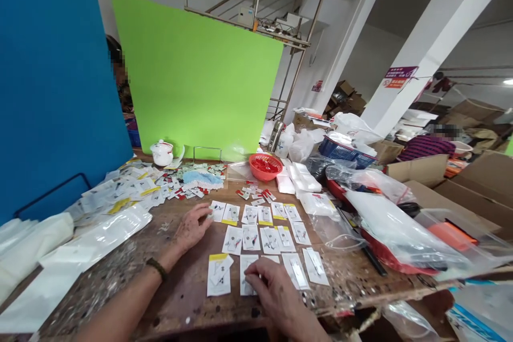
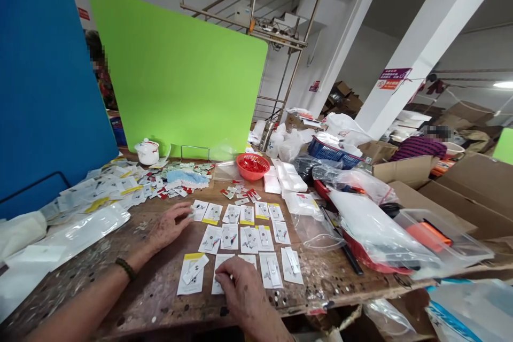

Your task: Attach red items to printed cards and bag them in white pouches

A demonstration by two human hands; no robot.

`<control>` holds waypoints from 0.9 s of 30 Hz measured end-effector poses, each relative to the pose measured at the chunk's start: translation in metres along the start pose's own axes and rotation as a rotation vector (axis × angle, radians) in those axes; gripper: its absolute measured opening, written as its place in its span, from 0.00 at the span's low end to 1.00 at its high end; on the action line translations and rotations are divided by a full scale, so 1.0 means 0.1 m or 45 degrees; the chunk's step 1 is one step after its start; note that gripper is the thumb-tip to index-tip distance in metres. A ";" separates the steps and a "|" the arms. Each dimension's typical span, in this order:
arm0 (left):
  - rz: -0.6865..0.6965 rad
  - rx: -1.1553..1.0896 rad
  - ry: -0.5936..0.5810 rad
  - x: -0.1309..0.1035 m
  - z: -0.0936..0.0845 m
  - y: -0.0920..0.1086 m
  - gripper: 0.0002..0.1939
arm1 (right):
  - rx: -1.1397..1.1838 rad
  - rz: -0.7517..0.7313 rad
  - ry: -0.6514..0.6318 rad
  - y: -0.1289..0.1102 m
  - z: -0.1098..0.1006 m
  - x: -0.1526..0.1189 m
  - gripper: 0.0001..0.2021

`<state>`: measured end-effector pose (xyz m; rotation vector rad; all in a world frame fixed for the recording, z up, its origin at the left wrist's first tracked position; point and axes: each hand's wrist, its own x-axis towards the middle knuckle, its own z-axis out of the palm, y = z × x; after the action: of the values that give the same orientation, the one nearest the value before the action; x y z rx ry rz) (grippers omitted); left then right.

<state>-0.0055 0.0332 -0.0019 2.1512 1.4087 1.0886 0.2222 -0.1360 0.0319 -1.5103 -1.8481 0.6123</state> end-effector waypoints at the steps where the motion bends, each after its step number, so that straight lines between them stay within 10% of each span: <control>1: -0.018 0.010 0.003 -0.04 -0.04 0.01 0.13 | -0.001 -0.003 0.060 0.04 0.05 -0.06 0.06; 11: -0.148 0.134 0.090 -0.72 -0.27 0.00 0.11 | 0.076 -0.135 0.347 0.37 0.32 -0.23 0.07; 27: -0.095 0.152 0.117 -0.78 -0.17 -0.02 0.11 | 0.050 -0.117 0.405 0.36 0.35 -0.21 0.08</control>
<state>-0.0356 -0.0373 -0.0240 2.1351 1.6199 1.1143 0.2227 -0.1461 -0.0214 -1.3979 -1.6398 0.3403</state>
